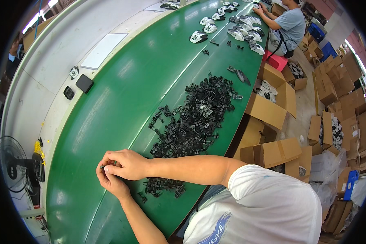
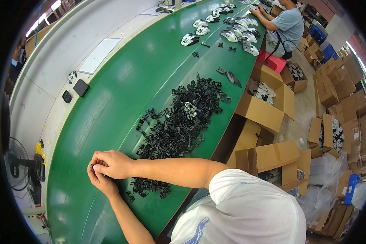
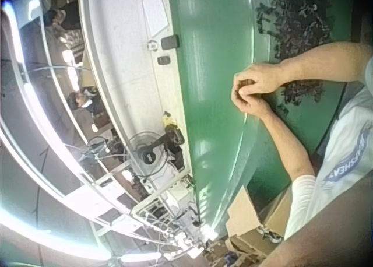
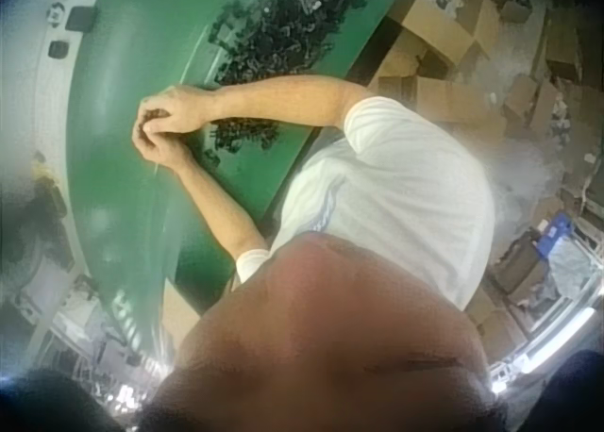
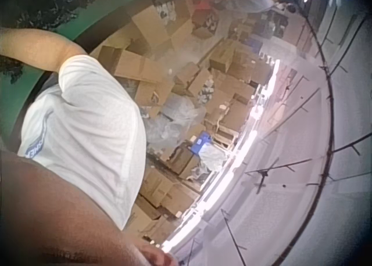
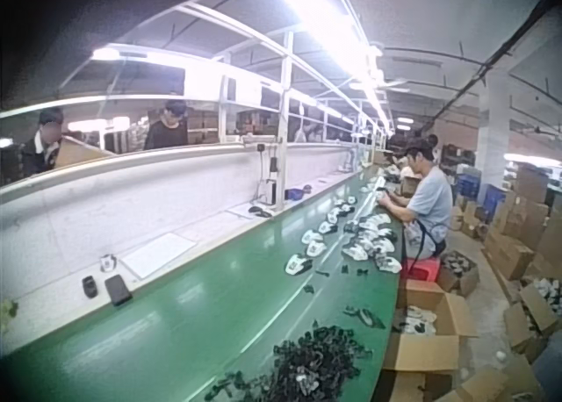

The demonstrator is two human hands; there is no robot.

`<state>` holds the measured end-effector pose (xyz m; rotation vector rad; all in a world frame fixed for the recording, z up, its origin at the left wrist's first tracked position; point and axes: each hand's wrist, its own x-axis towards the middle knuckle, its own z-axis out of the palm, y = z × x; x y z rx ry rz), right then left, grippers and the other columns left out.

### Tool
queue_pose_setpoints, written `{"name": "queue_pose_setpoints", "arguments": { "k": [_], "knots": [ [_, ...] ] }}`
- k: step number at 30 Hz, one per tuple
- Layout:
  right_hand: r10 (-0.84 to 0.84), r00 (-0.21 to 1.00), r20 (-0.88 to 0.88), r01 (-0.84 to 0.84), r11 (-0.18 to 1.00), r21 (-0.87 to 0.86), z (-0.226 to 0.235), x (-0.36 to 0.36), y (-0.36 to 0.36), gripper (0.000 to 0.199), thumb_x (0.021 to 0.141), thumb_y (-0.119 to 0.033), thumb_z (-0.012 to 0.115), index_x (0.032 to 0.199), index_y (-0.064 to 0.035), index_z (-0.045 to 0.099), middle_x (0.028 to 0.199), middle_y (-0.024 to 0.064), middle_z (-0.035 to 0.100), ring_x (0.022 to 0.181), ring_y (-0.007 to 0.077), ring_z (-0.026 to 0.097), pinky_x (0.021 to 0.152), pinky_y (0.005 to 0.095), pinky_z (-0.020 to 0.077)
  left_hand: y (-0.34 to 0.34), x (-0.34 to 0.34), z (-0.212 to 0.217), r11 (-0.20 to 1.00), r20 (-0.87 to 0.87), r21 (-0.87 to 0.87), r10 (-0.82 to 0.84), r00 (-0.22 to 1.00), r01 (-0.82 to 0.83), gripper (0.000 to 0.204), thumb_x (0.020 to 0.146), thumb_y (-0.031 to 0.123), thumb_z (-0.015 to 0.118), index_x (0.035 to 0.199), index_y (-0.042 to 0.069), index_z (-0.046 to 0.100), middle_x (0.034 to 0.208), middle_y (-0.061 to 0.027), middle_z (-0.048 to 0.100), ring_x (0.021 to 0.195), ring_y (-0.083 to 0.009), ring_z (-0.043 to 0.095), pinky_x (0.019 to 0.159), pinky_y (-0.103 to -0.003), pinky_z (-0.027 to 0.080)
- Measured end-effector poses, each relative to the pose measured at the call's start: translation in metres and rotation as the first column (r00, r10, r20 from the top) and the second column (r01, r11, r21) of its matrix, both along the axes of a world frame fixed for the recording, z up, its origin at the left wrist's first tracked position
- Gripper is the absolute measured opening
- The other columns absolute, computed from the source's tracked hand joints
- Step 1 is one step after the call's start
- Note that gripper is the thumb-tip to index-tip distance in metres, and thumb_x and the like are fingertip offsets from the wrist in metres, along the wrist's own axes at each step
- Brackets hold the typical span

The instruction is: The person installs small plastic components into mouse shell casings by hand and places the assembled casings into a cardboard box. The person then scoops more components from a box onto the conveyor table and continues assembling parts into mouse shells.

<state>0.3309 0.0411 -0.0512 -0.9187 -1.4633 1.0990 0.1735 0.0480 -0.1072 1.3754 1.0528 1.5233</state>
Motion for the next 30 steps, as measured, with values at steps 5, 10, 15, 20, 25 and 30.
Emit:
{"name": "queue_pose_setpoints", "arguments": {
  "k": [5,10,15,20,25,30],
  "knots": [
    [0.003,1.000,0.003,-0.003,1.000,-0.010,0.0021,0.0006,-0.0009,0.027,0.102,-0.025,0.067,0.119,-0.0040,0.067,0.107,0.0144,0.076,0.092,0.0288,0.076,0.083,0.0403,0.0618,-0.0005,0.0004,0.0005,1.000,0.014,-0.002,-0.007,1.000,0.008,0.025,0.113,0.016,0.051,0.127,-0.002,0.062,0.118,-0.0121,0.069,0.105,-0.0198,0.067,0.095,-0.036,0.057],
    [0.001,1.000,0.008,-0.001,1.000,-0.003,0.0021,0.0003,-0.0006,0.027,0.102,-0.025,0.067,0.119,-0.0038,0.067,0.107,0.0145,0.077,0.091,0.0285,0.077,0.084,0.0400,0.0622,0.0000,-0.0007,-0.0005,1.000,0.015,0.005,-0.010,1.000,0.010,0.025,0.114,0.015,0.050,0.128,-0.003,0.061,0.120,-0.0128,0.069,0.106,-0.0205,0.068,0.095,-0.036,0.058],
    [-0.004,1.000,0.019,0.004,1.000,-0.007,0.0014,0.0009,-0.0005,0.027,0.102,-0.024,0.066,0.120,-0.0033,0.067,0.105,0.0146,0.078,0.092,0.0290,0.078,0.084,0.0404,0.0625,-0.0015,0.0061,0.0039,1.000,0.066,-0.002,-0.025,0.997,0.025,0.027,0.115,0.017,0.049,0.130,-0.002,0.061,0.119,-0.0138,0.071,0.108,-0.0207,0.070,0.095,-0.035,0.059],
    [0.008,1.000,0.020,-0.008,1.000,-0.017,0.0028,0.0003,-0.0002,0.027,0.102,-0.024,0.066,0.119,-0.0033,0.067,0.105,0.0150,0.078,0.092,0.0292,0.078,0.084,0.0404,0.0626,0.0002,-0.0011,-0.0014,0.999,0.059,-0.007,-0.034,0.998,0.034,0.027,0.114,0.016,0.050,0.131,-0.003,0.061,0.121,-0.0147,0.070,0.109,-0.0219,0.070,0.097,-0.037,0.059],
    [0.010,1.000,0.022,-0.009,0.999,-0.038,0.0031,0.0014,-0.0009,0.027,0.102,-0.023,0.066,0.119,-0.0031,0.066,0.105,0.0154,0.078,0.093,0.0295,0.078,0.085,0.0404,0.0627,0.0005,0.0003,-0.0002,0.999,0.049,-0.002,-0.033,0.998,0.033,0.027,0.114,0.015,0.051,0.131,-0.003,0.061,0.120,-0.0140,0.070,0.109,-0.0214,0.070,0.096,-0.036,0.059],
    [0.006,1.000,0.017,-0.006,1.000,-0.017,0.0019,-0.0014,-0.0007,0.027,0.103,-0.024,0.066,0.119,-0.0030,0.066,0.105,0.0154,0.078,0.092,0.0295,0.078,0.084,0.0403,0.0626,-0.0010,-0.0026,0.0001,1.000,0.037,-0.009,-0.017,0.999,0.018,0.026,0.114,0.015,0.051,0.131,-0.003,0.060,0.120,-0.0147,0.070,0.109,-0.0218,0.070,0.095,-0.036,0.059]
  ]
}}
